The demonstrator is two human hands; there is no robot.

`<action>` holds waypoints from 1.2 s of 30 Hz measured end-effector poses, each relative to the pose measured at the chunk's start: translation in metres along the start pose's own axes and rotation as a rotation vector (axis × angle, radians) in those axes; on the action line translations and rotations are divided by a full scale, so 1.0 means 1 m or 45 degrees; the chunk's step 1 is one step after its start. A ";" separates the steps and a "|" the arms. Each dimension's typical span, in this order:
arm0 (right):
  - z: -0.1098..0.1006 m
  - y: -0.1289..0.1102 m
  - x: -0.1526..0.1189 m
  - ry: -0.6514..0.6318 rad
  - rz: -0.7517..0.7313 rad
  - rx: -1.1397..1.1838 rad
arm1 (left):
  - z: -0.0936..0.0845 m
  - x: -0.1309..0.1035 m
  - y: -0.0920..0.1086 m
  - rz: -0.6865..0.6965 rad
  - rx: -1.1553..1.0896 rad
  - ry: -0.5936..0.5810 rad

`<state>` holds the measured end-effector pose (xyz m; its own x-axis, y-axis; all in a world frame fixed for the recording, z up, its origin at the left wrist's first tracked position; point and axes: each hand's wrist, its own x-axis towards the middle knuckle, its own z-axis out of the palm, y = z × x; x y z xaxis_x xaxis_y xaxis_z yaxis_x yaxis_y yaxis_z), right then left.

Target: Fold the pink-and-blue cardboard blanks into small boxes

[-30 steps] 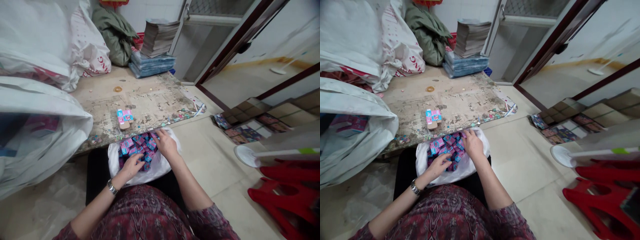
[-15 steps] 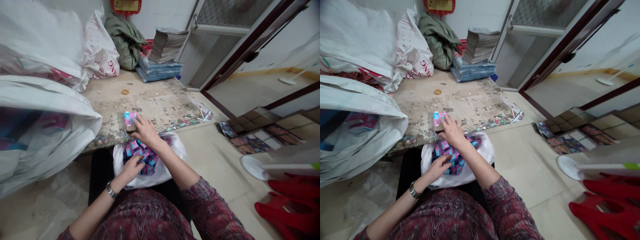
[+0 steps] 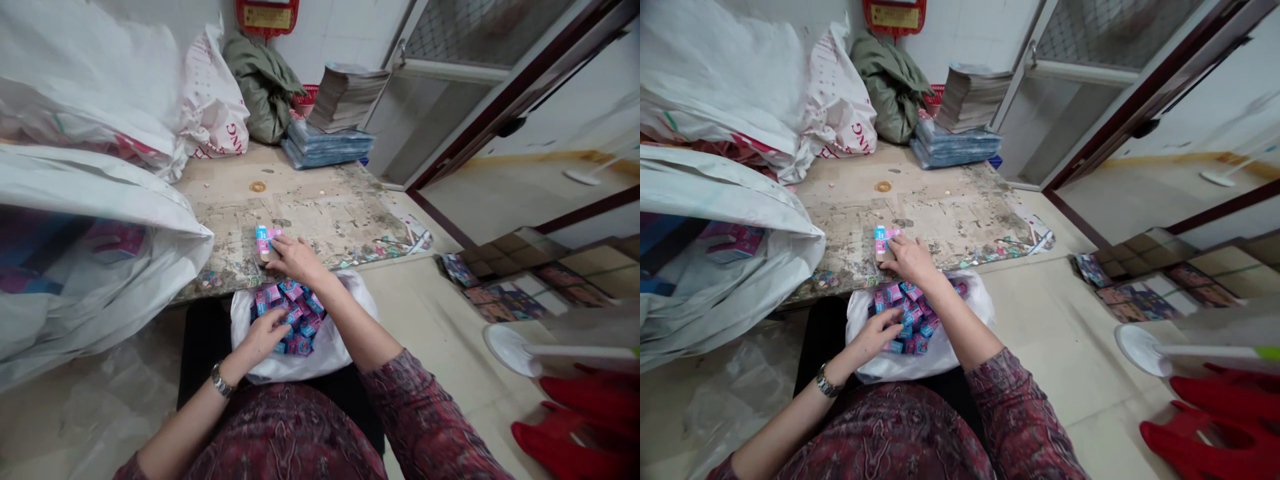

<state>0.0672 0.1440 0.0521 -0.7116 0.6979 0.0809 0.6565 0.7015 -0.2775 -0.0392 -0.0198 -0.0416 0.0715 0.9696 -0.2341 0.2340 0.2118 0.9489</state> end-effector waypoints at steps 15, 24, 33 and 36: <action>0.012 -0.001 -0.015 0.194 -0.018 0.065 | -0.035 0.018 0.036 -0.060 -0.555 0.328; 0.035 0.013 -0.023 0.548 -0.184 0.175 | -0.043 0.029 0.063 -0.023 -0.748 0.339; 0.033 -0.007 -0.055 0.740 -0.274 0.141 | -0.043 0.041 0.077 0.000 -1.098 0.170; 0.035 -0.020 -0.072 0.652 -0.245 0.165 | -0.040 0.047 0.075 0.028 -1.094 0.234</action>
<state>0.0965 0.0748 0.0179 -0.5815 0.5630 0.5872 0.4680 0.8220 -0.3246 -0.0572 0.0462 0.0275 -0.1072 0.9632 -0.2465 -0.5818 0.1402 0.8012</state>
